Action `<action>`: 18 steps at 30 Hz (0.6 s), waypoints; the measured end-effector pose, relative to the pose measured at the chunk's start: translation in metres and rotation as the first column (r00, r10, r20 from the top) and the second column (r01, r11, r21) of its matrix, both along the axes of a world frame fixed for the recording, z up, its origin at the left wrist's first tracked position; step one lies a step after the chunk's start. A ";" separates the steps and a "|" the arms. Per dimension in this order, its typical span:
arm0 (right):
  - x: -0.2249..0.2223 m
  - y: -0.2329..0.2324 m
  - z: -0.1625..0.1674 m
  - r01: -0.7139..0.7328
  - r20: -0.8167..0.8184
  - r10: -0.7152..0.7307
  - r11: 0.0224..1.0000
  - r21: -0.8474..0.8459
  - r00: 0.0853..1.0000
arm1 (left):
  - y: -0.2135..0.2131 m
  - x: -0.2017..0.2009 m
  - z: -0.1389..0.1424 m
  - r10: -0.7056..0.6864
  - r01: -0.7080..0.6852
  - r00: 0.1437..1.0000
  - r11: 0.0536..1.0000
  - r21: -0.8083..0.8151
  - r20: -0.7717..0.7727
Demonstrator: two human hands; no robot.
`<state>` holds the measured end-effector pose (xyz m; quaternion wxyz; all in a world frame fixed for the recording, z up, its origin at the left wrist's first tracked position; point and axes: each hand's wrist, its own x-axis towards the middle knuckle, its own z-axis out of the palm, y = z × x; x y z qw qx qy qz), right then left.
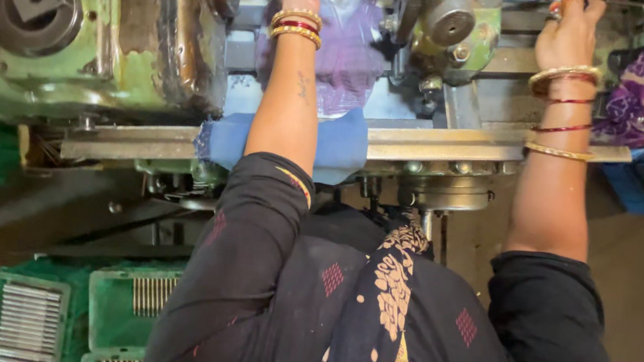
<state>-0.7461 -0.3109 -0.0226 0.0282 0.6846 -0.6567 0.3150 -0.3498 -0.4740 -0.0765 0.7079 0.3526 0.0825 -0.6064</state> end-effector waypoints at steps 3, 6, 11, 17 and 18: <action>-0.037 0.018 0.006 -0.176 -0.301 0.094 0.950 -0.258 0.949 | 0.001 0.002 -0.001 -0.064 0.064 0.998 0.998 -0.021 -0.007; -0.102 0.076 0.003 0.106 0.661 -0.064 0.994 -0.024 0.748 | 0.004 0.003 -0.003 -0.183 0.210 0.932 0.976 -0.052 0.313; -0.141 0.171 -0.030 0.543 0.516 -0.322 0.758 -0.362 0.794 | 0.019 -0.003 -0.002 -0.476 0.443 0.106 0.809 0.387 0.873; 0.004 0.174 -0.136 0.625 0.314 -0.660 0.750 0.216 0.683 | 0.047 -0.043 0.029 -0.313 0.309 -0.678 0.700 0.644 0.665; 0.018 0.174 -0.140 0.544 0.249 -0.633 0.766 0.342 0.733 | 0.053 -0.042 0.037 -0.317 0.318 -0.637 0.723 0.614 0.703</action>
